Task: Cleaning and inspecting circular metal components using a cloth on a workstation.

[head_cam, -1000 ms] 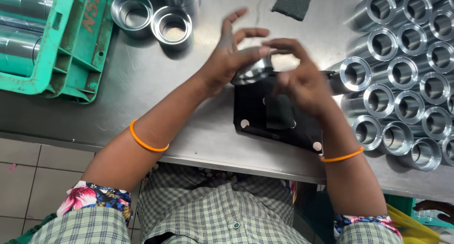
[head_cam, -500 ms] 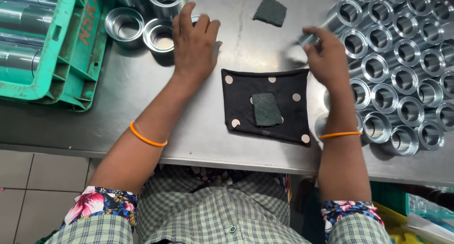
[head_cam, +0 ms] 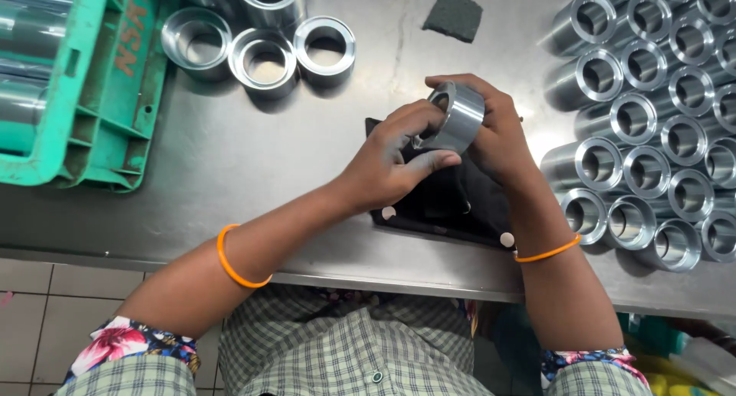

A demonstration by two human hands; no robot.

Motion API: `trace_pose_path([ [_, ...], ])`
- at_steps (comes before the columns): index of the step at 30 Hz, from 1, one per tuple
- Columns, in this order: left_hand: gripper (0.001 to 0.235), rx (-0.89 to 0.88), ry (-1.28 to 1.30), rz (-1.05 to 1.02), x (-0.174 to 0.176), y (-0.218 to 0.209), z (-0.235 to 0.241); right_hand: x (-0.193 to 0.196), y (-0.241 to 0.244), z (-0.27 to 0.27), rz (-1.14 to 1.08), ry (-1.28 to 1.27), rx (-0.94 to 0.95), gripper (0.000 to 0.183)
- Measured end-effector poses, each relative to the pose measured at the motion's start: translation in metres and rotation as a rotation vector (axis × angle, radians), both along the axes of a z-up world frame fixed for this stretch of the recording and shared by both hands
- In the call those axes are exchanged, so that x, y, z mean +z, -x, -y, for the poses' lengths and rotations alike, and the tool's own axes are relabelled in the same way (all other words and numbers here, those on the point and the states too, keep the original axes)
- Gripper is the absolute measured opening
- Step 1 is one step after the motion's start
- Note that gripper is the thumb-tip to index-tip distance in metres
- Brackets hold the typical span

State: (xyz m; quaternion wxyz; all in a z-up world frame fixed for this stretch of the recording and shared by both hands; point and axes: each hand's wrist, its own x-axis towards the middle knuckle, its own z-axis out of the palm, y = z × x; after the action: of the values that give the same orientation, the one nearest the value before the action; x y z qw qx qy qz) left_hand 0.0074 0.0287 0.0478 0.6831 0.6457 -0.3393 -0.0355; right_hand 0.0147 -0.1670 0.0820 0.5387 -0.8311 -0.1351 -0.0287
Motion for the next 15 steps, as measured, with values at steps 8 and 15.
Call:
trace_pose_path([
  [8, 0.039, -0.065, 0.073, -0.104, 0.010, 0.003, -0.004, -0.002, 0.008, -0.002, 0.198, 0.152, 0.004, 0.038],
  [15, 0.038, -0.042, -0.035, -0.165, 0.013, 0.001, -0.001, -0.014, -0.008, 0.046, -0.478, 0.069, 0.238, 0.022],
])
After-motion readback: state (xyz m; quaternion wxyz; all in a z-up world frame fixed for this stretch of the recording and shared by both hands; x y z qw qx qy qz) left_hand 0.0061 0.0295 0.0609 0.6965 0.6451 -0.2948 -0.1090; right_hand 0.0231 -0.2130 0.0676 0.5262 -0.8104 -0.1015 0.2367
